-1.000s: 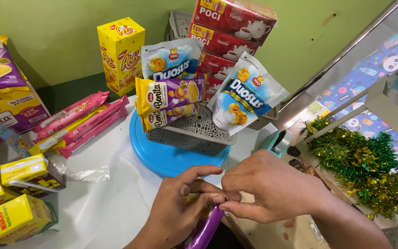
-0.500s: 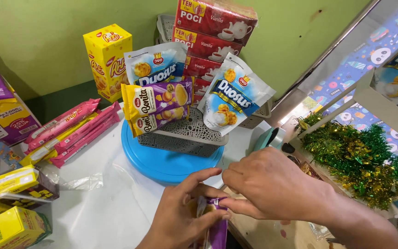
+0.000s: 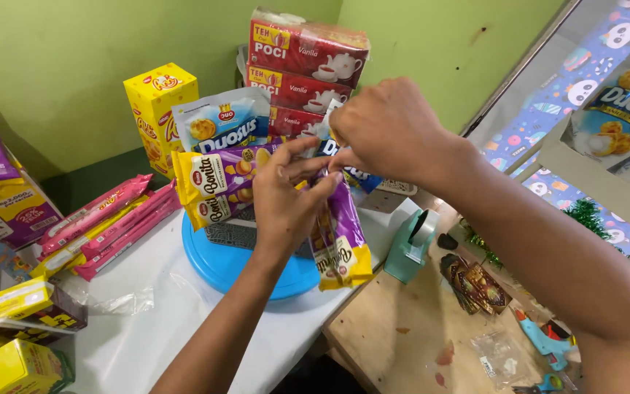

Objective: The person arranges various snack packages, including chips and cookies, into a grey plastic basket placed on a blue lid. They use a tape dispenser to secure the items within the basket, adjusting the placement of the packages to fit them neatly.

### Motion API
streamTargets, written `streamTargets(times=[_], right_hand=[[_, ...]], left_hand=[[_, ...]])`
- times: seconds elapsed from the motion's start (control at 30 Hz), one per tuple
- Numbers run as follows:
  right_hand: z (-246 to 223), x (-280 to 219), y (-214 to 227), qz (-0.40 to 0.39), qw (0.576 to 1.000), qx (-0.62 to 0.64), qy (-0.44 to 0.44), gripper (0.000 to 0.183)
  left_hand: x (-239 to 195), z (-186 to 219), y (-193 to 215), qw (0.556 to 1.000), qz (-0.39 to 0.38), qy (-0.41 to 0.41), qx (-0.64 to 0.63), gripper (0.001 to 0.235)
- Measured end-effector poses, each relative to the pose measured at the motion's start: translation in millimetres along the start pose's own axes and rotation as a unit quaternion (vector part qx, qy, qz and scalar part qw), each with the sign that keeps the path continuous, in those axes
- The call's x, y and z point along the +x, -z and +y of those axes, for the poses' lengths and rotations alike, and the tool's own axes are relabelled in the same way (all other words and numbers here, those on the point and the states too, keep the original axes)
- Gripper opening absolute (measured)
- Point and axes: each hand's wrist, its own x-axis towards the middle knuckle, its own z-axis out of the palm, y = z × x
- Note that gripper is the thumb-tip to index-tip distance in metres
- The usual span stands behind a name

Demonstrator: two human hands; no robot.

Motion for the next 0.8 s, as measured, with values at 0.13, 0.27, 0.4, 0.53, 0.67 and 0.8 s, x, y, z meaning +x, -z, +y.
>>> streamTargets(times=[0.13,0.27,0.4,0.53,0.67,0.8], right_hand=[[13,22,5,-0.087,0.996,0.026,-0.02,0.029],[13,29,2,-0.075,0.996,0.052,-0.005,0.015],[13,31,-6,-0.063,0.993,0.098,-0.028,0.01],[14,31,-15,-0.039,0.992,0.11,-0.048,0.024],[15,34,-19,-0.048,0.993,0.087,-0.061,0.03],[16,38,-26,-0.019,0.998,0.041,-0.053,0.019]], left_hand=[[19,-10,-9,0.996,0.032,-0.034,0.074,0.043],[24,-21,-17,0.993,0.103,0.044,-0.032,0.039],[27,-27,-21,0.989,0.139,0.042,-0.006,0.034],[33,-32,-24,0.987,0.148,0.054,0.007,0.031],[35,-42,-23,0.988,0.136,0.056,0.039,0.032],[37,-41,-25,0.988,0.13,0.067,0.045,0.031]])
